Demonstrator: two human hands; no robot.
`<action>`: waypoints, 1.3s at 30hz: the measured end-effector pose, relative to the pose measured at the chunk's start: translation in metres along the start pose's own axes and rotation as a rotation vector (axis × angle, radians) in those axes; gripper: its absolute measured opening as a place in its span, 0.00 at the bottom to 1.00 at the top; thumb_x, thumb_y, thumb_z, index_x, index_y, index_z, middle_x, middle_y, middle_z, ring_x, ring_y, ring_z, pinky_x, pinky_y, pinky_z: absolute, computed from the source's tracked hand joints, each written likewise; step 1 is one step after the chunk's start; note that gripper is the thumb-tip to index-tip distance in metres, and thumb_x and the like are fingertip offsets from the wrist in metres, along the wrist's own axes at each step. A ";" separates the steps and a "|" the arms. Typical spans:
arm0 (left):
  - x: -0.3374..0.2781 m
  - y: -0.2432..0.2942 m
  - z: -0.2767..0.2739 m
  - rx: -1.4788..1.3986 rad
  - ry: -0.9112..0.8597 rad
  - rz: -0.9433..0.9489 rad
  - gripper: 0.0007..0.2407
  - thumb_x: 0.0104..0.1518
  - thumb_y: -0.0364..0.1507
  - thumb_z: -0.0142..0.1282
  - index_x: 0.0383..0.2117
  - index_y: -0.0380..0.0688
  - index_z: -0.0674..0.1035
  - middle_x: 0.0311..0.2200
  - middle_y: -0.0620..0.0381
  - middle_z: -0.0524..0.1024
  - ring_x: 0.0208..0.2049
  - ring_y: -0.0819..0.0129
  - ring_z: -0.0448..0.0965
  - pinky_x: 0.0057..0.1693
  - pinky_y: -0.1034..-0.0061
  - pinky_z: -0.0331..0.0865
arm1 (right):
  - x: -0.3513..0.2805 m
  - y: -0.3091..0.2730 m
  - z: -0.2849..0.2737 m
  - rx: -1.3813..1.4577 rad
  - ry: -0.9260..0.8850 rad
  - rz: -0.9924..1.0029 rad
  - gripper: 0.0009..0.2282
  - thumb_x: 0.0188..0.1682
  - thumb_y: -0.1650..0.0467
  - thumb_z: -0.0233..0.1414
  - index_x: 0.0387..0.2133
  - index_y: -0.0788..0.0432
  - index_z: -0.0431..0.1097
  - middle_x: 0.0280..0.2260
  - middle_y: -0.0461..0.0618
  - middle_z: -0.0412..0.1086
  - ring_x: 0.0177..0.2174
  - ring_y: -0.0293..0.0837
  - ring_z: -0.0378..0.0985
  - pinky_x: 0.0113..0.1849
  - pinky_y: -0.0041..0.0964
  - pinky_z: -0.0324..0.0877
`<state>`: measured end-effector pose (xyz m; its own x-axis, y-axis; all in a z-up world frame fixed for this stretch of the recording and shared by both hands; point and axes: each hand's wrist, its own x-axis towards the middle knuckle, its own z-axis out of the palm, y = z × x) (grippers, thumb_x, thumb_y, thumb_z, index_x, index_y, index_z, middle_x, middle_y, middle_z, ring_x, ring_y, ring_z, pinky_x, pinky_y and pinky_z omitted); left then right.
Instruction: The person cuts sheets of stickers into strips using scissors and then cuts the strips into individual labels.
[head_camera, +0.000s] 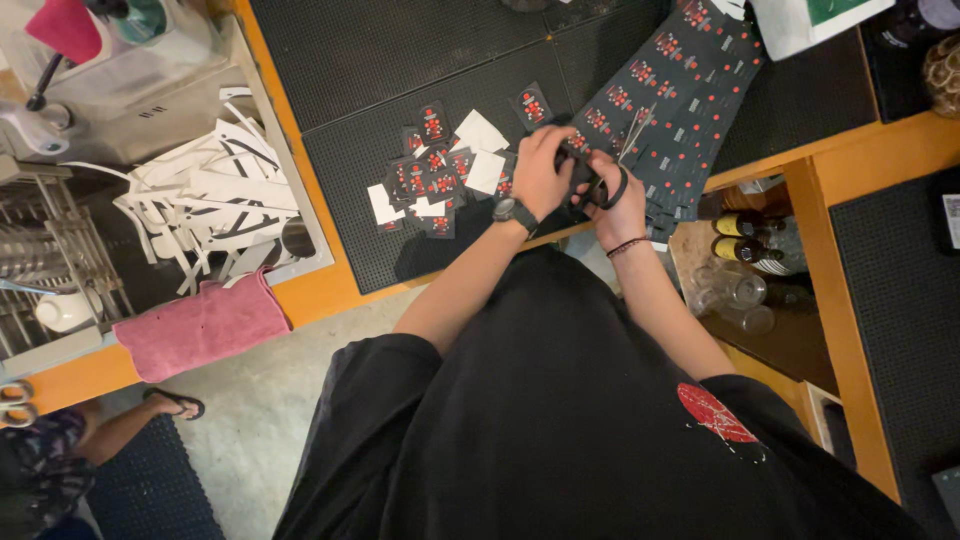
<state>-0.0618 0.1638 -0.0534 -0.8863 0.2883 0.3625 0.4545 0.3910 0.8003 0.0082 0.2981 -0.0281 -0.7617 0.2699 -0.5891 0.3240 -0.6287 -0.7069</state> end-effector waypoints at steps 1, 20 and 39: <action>0.004 -0.002 -0.002 -0.027 -0.003 -0.032 0.17 0.45 0.18 0.62 0.44 0.43 0.79 0.43 0.47 0.79 0.45 0.47 0.76 0.53 0.61 0.70 | 0.000 -0.001 -0.001 0.002 0.001 -0.001 0.16 0.49 0.66 0.56 0.48 0.61 0.72 0.33 0.47 0.72 0.29 0.41 0.76 0.32 0.40 0.76; 0.034 0.014 0.004 0.476 -0.437 -0.025 0.27 0.35 0.29 0.75 0.45 0.39 0.76 0.46 0.50 0.71 0.52 0.49 0.70 0.54 0.60 0.70 | 0.003 0.005 -0.027 -0.020 0.047 -0.120 0.15 0.50 0.69 0.57 0.47 0.68 0.72 0.31 0.50 0.74 0.25 0.41 0.78 0.26 0.37 0.75; 0.033 -0.002 0.006 0.440 -0.359 -0.090 0.15 0.47 0.28 0.68 0.39 0.38 0.79 0.47 0.46 0.73 0.54 0.48 0.72 0.52 0.63 0.73 | 0.004 0.015 -0.031 -0.157 0.021 -0.231 0.13 0.52 0.72 0.55 0.48 0.69 0.71 0.29 0.48 0.73 0.25 0.38 0.77 0.28 0.34 0.75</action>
<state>-0.0914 0.1775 -0.0455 -0.8723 0.4857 0.0563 0.4412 0.7322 0.5188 0.0273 0.3120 -0.0533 -0.8145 0.4088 -0.4117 0.2270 -0.4284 -0.8746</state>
